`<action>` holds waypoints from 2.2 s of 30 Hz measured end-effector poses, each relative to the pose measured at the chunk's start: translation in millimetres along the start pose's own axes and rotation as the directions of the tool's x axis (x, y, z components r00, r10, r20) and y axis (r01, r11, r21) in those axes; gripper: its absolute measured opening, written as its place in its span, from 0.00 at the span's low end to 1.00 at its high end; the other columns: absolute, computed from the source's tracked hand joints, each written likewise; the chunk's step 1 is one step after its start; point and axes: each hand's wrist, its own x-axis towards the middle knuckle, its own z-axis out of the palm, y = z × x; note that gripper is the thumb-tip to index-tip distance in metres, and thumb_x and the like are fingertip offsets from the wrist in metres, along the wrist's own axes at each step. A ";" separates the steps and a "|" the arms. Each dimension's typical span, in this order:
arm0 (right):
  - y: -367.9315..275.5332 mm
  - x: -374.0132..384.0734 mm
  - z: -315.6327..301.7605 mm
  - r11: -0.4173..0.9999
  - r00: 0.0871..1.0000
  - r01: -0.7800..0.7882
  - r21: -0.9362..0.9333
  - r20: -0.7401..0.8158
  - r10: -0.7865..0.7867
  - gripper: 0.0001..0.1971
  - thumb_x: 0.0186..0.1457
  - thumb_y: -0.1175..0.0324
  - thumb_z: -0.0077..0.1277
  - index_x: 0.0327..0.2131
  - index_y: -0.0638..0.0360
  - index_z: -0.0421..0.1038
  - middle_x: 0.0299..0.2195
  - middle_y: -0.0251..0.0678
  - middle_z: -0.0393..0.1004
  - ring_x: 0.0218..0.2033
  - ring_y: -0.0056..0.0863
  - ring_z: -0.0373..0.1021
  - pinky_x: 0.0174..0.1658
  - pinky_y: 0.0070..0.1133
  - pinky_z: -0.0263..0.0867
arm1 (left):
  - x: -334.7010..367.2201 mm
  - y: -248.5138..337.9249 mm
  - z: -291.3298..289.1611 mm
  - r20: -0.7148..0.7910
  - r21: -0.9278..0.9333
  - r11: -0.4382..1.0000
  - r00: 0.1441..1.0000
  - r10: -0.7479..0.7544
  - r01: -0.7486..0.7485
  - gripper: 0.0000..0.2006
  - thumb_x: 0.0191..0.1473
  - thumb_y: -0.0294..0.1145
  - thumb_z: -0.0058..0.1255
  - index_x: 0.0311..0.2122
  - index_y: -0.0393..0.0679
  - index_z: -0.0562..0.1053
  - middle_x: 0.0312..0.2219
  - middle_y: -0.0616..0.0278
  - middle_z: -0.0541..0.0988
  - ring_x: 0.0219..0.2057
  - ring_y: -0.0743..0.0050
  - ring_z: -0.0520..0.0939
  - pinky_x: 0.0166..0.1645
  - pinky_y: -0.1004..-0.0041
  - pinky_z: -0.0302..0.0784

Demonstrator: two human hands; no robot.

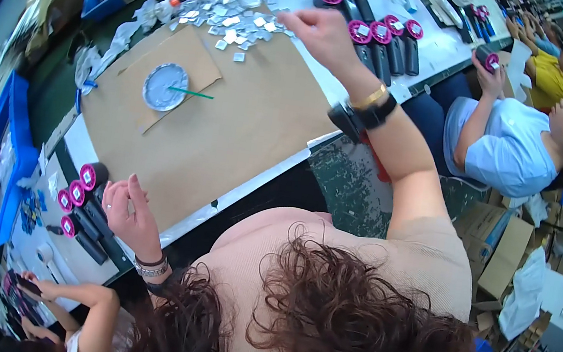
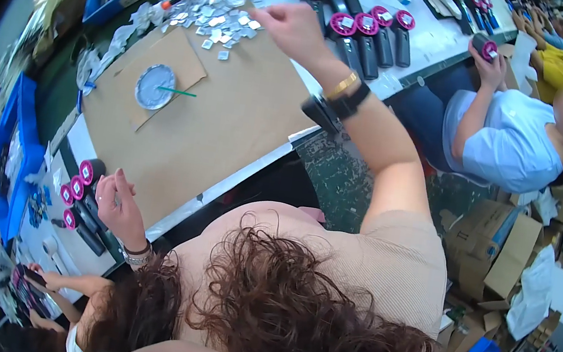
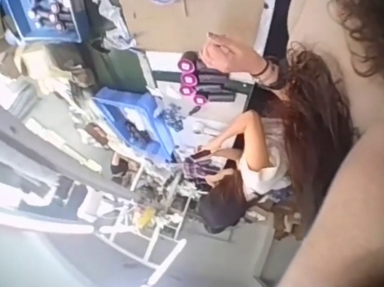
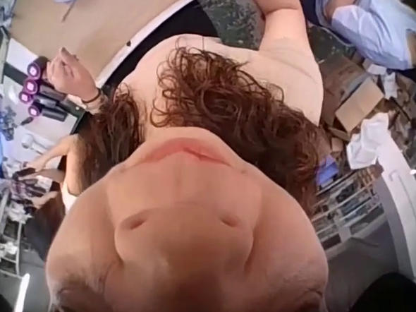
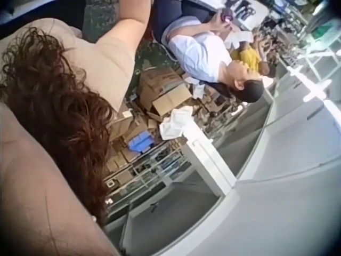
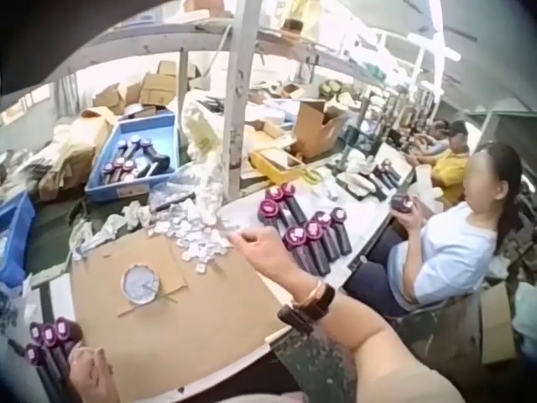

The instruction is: Apply glue and attach small white components to the circular heads of handheld electronic devices.

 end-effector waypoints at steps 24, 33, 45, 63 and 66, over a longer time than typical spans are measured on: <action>75.8 -131.9 -13.2 0.986 0.946 -0.025 -0.163 -0.324 -0.030 0.29 0.52 0.52 0.74 0.53 0.60 0.82 0.56 0.58 0.75 0.58 0.57 0.73 0.64 0.42 0.68 | -9.2 20.2 43.5 0.124 -0.019 1.000 0.992 0.012 -0.010 0.07 0.65 0.30 0.63 0.35 0.39 0.79 0.29 0.60 0.82 0.35 0.61 0.83 0.61 0.56 0.77; -29.2 -161.7 120.4 0.931 0.926 0.357 -0.070 0.157 -0.343 0.26 0.50 0.59 0.71 0.52 0.55 0.82 0.62 0.56 0.69 0.63 0.57 0.67 0.66 0.43 0.65 | -2.0 44.1 56.0 0.246 -0.225 0.959 0.963 -0.113 0.170 0.28 0.59 0.34 0.70 0.61 0.37 0.74 0.52 0.50 0.78 0.49 0.54 0.82 0.52 0.59 0.80; 12.3 -67.9 54.0 0.928 0.932 0.311 -0.206 -0.124 -0.340 0.24 0.55 0.51 0.72 0.44 0.61 0.82 0.47 0.49 0.83 0.50 0.50 0.79 0.53 0.37 0.75 | -17.4 11.8 49.9 0.283 -0.085 0.986 0.952 -0.116 0.145 0.36 0.56 0.38 0.73 0.67 0.39 0.70 0.57 0.47 0.75 0.57 0.45 0.78 0.63 0.53 0.73; 167.2 70.9 -17.8 0.680 0.943 -0.173 -0.712 -0.320 -0.095 0.37 0.50 0.30 0.62 0.47 0.56 0.87 0.51 0.53 0.81 0.54 0.53 0.76 0.59 0.41 0.72 | 12.4 36.5 68.6 0.176 0.110 0.994 0.984 -0.026 0.007 0.38 0.54 0.41 0.74 0.66 0.39 0.71 0.58 0.50 0.76 0.60 0.44 0.75 0.67 0.51 0.69; 175.6 83.3 -26.0 0.700 0.979 -0.064 -0.712 -0.181 -0.094 0.40 0.52 0.28 0.60 0.51 0.56 0.86 0.46 0.50 0.85 0.53 0.48 0.79 0.57 0.38 0.74 | 11.6 33.0 78.0 0.134 0.149 0.989 0.990 -0.038 0.018 0.38 0.55 0.46 0.73 0.65 0.39 0.72 0.58 0.50 0.77 0.60 0.45 0.75 0.65 0.52 0.70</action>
